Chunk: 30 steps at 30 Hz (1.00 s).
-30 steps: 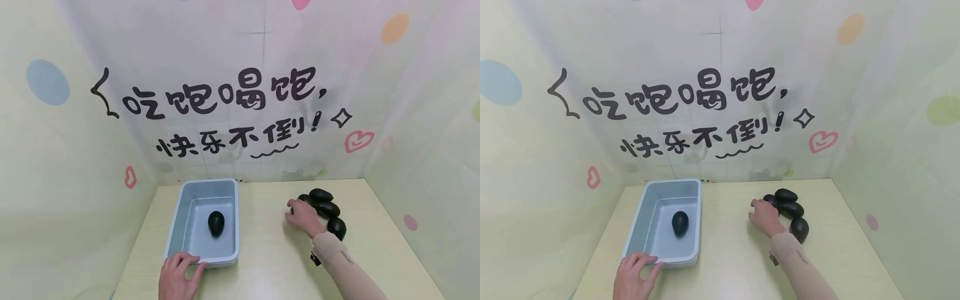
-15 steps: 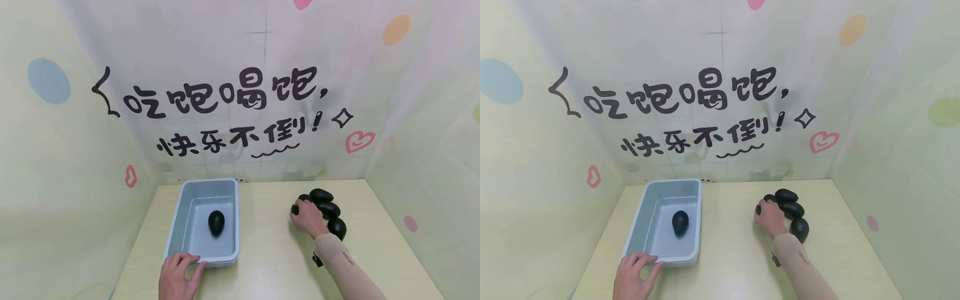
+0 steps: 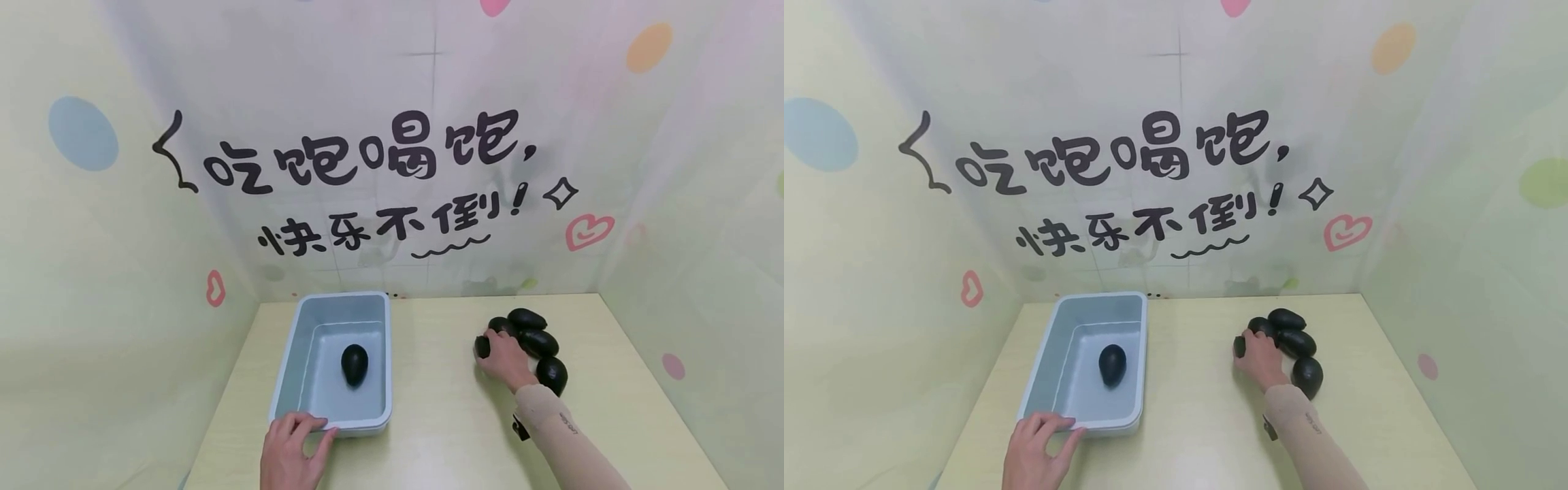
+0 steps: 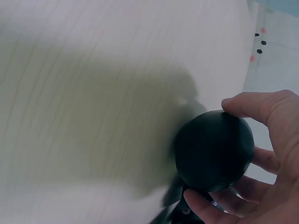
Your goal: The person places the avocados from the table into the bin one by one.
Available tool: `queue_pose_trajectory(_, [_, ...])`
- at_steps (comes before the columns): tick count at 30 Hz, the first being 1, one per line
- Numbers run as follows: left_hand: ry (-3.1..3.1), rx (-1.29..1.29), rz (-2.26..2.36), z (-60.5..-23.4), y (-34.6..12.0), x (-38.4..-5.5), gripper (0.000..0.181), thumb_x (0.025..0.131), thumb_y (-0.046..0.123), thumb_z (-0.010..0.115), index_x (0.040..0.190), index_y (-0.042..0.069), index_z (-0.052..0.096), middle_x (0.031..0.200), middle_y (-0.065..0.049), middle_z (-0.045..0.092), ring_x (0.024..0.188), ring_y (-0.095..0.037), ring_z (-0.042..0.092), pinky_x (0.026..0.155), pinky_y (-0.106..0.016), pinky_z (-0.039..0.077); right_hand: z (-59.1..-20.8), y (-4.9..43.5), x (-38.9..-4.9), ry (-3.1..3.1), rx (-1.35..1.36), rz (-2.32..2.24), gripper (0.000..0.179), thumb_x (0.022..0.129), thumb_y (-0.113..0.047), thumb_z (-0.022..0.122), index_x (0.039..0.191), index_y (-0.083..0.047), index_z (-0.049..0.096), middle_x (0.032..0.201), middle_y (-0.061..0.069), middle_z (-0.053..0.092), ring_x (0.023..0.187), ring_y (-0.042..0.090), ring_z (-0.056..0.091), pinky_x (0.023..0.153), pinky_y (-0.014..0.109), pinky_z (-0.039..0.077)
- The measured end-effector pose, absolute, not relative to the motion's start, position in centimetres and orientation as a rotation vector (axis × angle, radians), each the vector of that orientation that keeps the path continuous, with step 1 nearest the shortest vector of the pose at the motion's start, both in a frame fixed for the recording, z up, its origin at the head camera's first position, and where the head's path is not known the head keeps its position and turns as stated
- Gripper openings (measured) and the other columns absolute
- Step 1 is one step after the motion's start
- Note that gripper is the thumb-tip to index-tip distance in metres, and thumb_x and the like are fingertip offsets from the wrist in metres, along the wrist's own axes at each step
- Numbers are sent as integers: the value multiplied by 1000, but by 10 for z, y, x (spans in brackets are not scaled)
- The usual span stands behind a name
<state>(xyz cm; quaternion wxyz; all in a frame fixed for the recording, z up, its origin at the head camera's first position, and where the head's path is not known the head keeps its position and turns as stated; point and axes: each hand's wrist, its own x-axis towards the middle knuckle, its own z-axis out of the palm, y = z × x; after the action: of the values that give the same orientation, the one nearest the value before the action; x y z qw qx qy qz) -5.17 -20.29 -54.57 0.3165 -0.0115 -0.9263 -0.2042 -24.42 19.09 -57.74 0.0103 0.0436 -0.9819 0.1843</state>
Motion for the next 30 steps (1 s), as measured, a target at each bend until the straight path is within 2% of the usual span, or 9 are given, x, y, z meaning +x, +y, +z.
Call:
queue_pose_trajectory(5, [-2463, -6, -534, -546, -202, -51, 32, 63, 24, 103, 81, 20, 77, 85, 6, 59, 81, -18, 56, 74, -41, 48, -578, 192, -243, -3080, 166, 572, 59, 88, -24, 81, 137, 2, 61, 127, 31, 65, 112, 53, 65, 89, 62, 57])
queue_pose_trajectory(12, [-2475, 2, -530, -546, -202, -51, 31, 64, 25, 103, 82, 21, 78, 86, 7, 60, 82, -18, 57, 74, -42, 49, -575, 194, -239, -3055, 189, 619, 61, 87, -22, 82, 136, 6, 61, 127, 31, 66, 114, 51, 66, 96, 60, 56])
queue_pose_trajectory(18, [-2464, 5, -535, -546, -202, -52, 32, 64, 24, 103, 82, 20, 78, 86, 6, 61, 82, -18, 57, 74, -41, 48, -575, 197, -235, -3038, 155, 687, 59, 88, -23, 80, 136, 6, 61, 122, 29, 69, 110, 45, 69, 96, 56, 56])
queue_pose_trajectory(30, [-2447, 1, -548, -546, -200, -52, 32, 63, 23, 103, 81, 19, 78, 85, 6, 61, 82, -19, 56, 75, -41, 47, -572, 196, -239, -3040, 149, 744, 57, 93, -28, 78, 136, 3, 61, 127, 27, 68, 116, 45, 67, 101, 57, 54])
